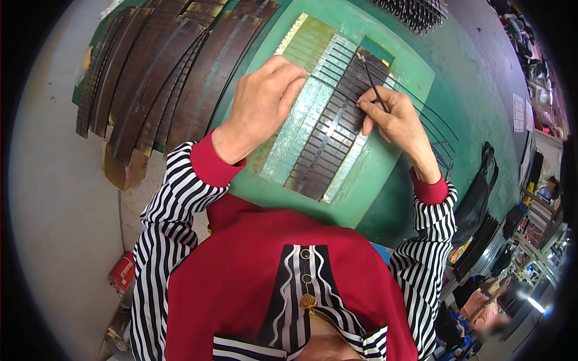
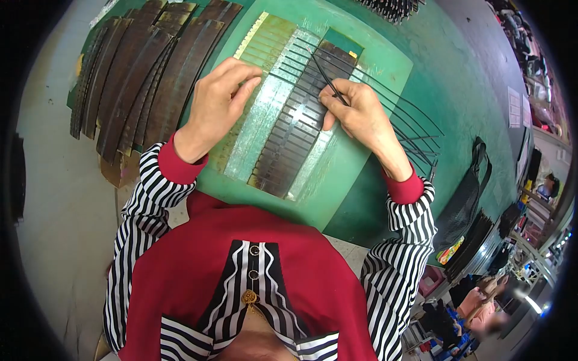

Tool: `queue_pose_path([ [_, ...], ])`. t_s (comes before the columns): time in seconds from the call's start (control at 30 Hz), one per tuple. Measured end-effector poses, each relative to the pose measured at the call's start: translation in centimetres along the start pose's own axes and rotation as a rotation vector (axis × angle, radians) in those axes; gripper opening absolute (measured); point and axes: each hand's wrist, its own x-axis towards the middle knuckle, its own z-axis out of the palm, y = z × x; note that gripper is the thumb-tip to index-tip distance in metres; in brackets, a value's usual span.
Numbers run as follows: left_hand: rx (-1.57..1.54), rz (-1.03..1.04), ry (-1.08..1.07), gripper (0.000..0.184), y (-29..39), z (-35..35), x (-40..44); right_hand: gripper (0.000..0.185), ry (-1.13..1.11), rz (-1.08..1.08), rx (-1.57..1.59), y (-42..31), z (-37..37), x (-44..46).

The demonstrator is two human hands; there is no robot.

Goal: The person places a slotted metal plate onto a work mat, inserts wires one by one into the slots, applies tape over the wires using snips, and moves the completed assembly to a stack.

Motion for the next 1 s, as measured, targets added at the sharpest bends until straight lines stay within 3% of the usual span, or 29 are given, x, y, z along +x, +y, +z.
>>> queue_pose_path([
  [0.3, -0.023, -0.008, -0.037, 0.009, 0.3, 0.3, -0.2, 0.011, 0.009, 0.039, 0.03, 0.0, -0.4, -0.5],
  [0.43, 0.009, 0.034, -0.064, 0.019, -0.1, 0.6, -0.3, 0.011, 0.004, 0.037, 0.017, 0.0, -0.3, -0.4],
  [0.67, 0.431, 0.387, -0.18, 0.039, 0.6, 1.3, -0.3, 0.013, 0.059, 0.067, -0.082, 0.8, -0.6, -0.3],
  [0.87, 0.447, 0.378, -0.154, 0.036, 0.6, 1.7, -0.2, 0.015, 0.11, 0.196, -0.218, 1.9, -2.7, -3.2],
  [0.93, 0.435, 0.38, -0.147, 0.037, 0.5, 1.8, -0.3, 0.018, 0.27, -0.157, -0.191, 3.7, -4.0, -4.9],
  [1.0, 0.435, 0.374, -0.147, 0.036, 0.5, 1.7, -0.5, 0.023, 0.345, -0.18, -0.368, 1.8, -5.9, -7.4],
])
